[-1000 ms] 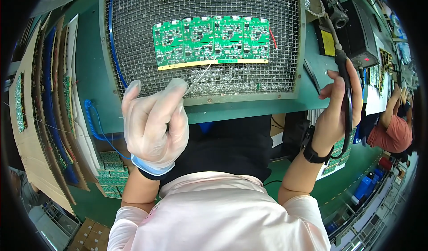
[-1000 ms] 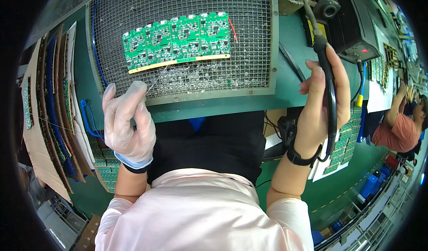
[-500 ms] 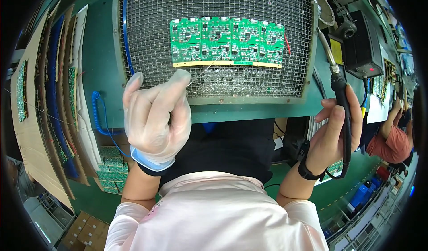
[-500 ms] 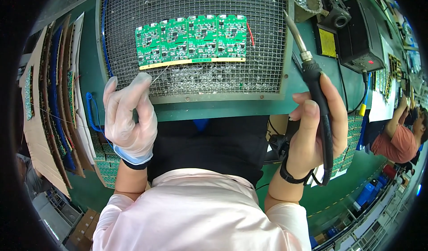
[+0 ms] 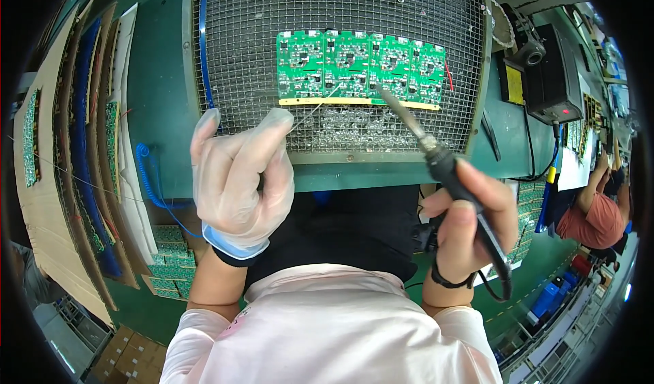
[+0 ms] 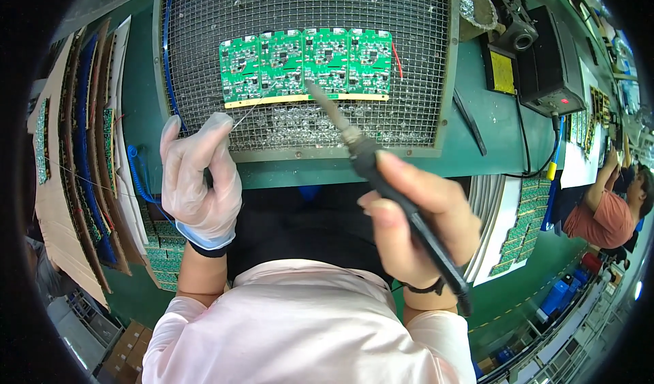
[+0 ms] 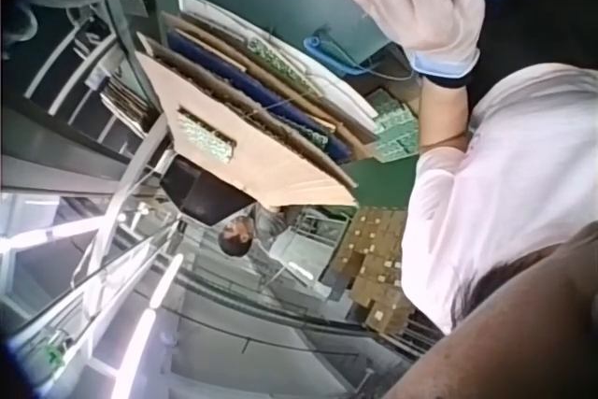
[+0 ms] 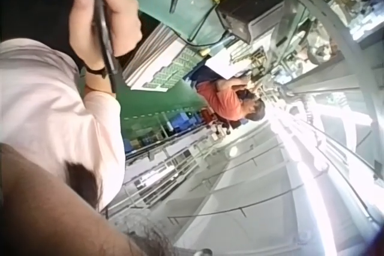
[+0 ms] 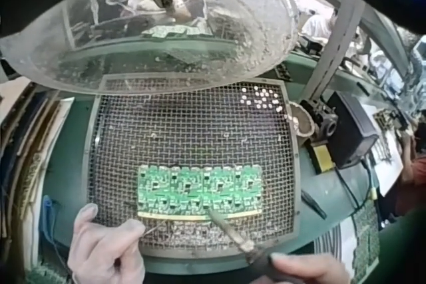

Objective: The person picks up a circuit board, places it on a metal grate, and solders components onto it using a soldering iron and wire. They then turn the board over to inspect it before placing it onto a stack of cardboard.

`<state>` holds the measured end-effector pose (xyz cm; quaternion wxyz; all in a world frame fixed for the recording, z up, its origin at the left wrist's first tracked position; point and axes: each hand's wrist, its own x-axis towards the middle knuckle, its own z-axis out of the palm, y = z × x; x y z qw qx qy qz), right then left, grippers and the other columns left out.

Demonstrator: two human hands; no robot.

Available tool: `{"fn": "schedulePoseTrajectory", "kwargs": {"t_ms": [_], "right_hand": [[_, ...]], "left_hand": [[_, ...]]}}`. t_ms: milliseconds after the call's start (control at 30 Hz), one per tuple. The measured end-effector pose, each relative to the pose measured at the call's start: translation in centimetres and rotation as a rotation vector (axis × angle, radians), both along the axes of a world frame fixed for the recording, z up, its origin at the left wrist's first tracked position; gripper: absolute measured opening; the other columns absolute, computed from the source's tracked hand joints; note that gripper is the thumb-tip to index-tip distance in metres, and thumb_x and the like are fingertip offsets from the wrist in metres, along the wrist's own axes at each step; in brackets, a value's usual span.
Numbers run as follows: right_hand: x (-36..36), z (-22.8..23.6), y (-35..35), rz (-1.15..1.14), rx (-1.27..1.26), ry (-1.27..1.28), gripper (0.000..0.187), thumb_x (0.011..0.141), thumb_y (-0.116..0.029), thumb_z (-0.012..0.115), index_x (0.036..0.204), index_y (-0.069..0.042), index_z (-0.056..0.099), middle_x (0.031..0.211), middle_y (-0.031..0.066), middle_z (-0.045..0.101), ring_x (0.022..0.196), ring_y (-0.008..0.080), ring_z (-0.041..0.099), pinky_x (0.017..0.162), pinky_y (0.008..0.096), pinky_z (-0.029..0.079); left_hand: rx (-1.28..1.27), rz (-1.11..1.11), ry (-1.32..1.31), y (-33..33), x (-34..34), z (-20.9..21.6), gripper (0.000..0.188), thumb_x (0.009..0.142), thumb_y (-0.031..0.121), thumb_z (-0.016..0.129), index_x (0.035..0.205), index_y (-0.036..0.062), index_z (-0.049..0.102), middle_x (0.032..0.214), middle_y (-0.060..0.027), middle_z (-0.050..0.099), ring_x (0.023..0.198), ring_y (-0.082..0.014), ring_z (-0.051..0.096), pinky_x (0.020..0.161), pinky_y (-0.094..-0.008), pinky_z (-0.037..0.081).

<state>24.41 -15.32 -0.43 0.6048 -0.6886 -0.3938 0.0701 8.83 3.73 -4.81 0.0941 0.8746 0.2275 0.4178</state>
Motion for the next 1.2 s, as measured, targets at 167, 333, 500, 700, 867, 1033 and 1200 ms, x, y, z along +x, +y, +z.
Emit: {"fn": "schedulePoseTrajectory", "kwargs": {"t_ms": [167, 333, 500, 700, 867, 1033, 1200], "right_hand": [[-0.5, -0.4, 1.0, 0.095, -0.083, -0.139, 0.034, 0.088, -0.005, 0.075, 0.118, 0.007, 0.064, 0.091, 0.0185, 0.075, 0.074, 0.0179, 0.075, 0.067, 0.0268, 0.059], [-2.0, -0.2, 1.6, 0.051, -0.127, -0.111, 0.032, 0.100, -0.020, 0.060, 0.115, 0.008, 0.060, 0.075, 0.0137, 0.068, 0.064, 0.0162, 0.066, 0.064, 0.0274, 0.054], [-2.8, -0.4, 1.6, 0.083, -0.150, -0.213, 0.028, 0.097, -0.011, 0.062, 0.116, 0.009, 0.059, 0.084, 0.0176, 0.071, 0.067, 0.0171, 0.069, 0.065, 0.0273, 0.057], [-3.2, 0.9, 2.2, 0.119, -0.197, -0.314, 0.027, 0.093, -0.003, 0.065, 0.117, 0.010, 0.060, 0.093, 0.0218, 0.072, 0.072, 0.0175, 0.073, 0.064, 0.0245, 0.058], [-3.2, 1.9, 2.4, 0.107, -0.271, -0.364, 0.028, 0.089, 0.002, 0.067, 0.116, 0.009, 0.063, 0.084, 0.0172, 0.071, 0.061, 0.0156, 0.068, 0.057, 0.0241, 0.054], [-3.2, 2.7, 3.3, 0.147, -0.271, -0.542, 0.034, 0.079, 0.007, 0.072, 0.113, 0.008, 0.067, 0.074, 0.0109, 0.068, 0.051, 0.0152, 0.058, 0.050, 0.0251, 0.048], [-3.4, 2.8, 3.2, 0.119, -0.287, -0.579, 0.038, 0.078, 0.007, 0.073, 0.115, 0.006, 0.066, 0.068, 0.0082, 0.064, 0.050, 0.0143, 0.055, 0.049, 0.0246, 0.045]], "left_hand": [[-0.018, -0.028, -0.037, 0.2, 0.1, -0.5, 0.034, 0.081, -0.001, 0.072, 0.113, 0.0123, 0.074, 0.088, 0.0011, 0.070, 0.073, -0.0150, 0.062, 0.103, -0.0448, 0.047], [-0.037, -0.054, -0.037, 0.3, -0.1, -0.7, 0.037, 0.080, -0.002, 0.072, 0.113, 0.0130, 0.075, 0.086, 0.0016, 0.069, 0.072, -0.0152, 0.061, 0.105, -0.0440, 0.046], [-0.030, -0.071, -0.022, 0.4, -0.2, -0.9, 0.040, 0.077, -0.002, 0.072, 0.114, 0.0132, 0.074, 0.086, 0.0020, 0.069, 0.072, -0.0147, 0.061, 0.106, -0.0435, 0.044], [-0.016, -0.081, -0.005, 0.5, -0.1, -0.7, 0.041, 0.077, -0.003, 0.072, 0.115, 0.0128, 0.074, 0.086, 0.0022, 0.068, 0.071, -0.0144, 0.061, 0.106, -0.0437, 0.044], [-0.043, -0.076, -0.025, 0.4, -0.3, -0.9, 0.040, 0.079, -0.003, 0.071, 0.116, 0.0117, 0.073, 0.090, 0.0009, 0.071, 0.073, -0.0146, 0.062, 0.105, -0.0440, 0.046], [-0.089, -0.074, -0.071, 0.4, -0.5, -0.8, 0.037, 0.081, -0.003, 0.068, 0.116, 0.0094, 0.072, 0.099, -0.0027, 0.075, 0.075, -0.0150, 0.064, 0.104, -0.0451, 0.048], [-0.088, -0.087, -0.069, 0.4, -0.4, -0.9, 0.036, 0.083, -0.003, 0.066, 0.116, 0.0081, 0.071, 0.104, -0.0045, 0.076, 0.075, -0.0153, 0.065, 0.104, -0.0458, 0.048]]}}
